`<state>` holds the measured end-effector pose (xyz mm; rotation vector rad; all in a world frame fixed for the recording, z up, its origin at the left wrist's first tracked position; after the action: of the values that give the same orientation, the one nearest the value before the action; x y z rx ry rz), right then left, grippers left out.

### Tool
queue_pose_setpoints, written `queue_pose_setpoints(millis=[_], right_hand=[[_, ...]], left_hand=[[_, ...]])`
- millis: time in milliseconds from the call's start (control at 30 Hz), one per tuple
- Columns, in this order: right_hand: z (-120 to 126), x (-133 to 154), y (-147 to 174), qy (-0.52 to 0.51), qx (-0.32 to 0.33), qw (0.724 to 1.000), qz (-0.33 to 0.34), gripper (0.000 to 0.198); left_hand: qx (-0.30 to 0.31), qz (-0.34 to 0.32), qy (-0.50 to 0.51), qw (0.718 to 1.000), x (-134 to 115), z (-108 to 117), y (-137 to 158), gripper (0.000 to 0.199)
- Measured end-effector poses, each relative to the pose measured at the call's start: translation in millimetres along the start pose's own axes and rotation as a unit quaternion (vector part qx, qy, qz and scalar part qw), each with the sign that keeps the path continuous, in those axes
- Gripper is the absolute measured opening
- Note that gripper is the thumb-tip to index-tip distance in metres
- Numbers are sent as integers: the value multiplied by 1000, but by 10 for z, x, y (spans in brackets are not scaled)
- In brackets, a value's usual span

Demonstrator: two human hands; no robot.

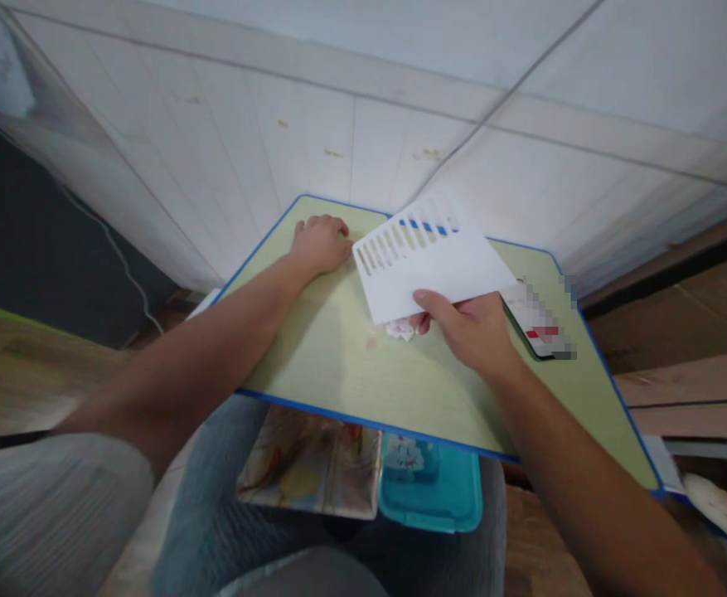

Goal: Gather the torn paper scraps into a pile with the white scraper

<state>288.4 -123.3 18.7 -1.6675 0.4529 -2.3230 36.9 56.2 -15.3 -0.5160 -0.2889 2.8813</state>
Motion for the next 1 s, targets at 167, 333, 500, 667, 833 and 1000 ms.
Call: queue_pose_setpoints(millis=[167, 333, 500, 667, 833, 1000], right_hand=[[-21, -10, 444, -37, -216, 973, -73, 35], [-223, -165, 879, -72, -257, 953, -143, 39], [-312, -237, 885, -144, -220, 950, -167, 41], [-330, -231, 839, -160, -203, 952, -165, 47], [-358, -219, 834, -157, -195, 956, -150, 52], [-372, -300, 850, -133, -178, 963, -151, 53]], left_hand=[[14, -5, -18, 1000, -41, 0, 44, 45], [27, -15, -28, 999, -63, 20, 202, 49], [53, -28, -35, 998, 24, 184, 694, 53], [57, -22, -71, 996, 132, 359, 1190, 55], [19, -49, -92, 994, 161, 365, 1372, 49], [17, -41, -67, 997, 226, 326, 1314, 46]])
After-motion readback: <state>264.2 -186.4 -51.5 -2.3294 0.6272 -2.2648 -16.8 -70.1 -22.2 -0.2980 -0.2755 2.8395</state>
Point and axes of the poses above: each hand's wrist, its own y-axis away from the middle knuckle, its own z-axis out of the back of the hand, x = y × z, the point moved 1 cm from there along -y, towards the middle knuckle, and after that the axes turned 1 degree about -x, right-handed, at the moved point
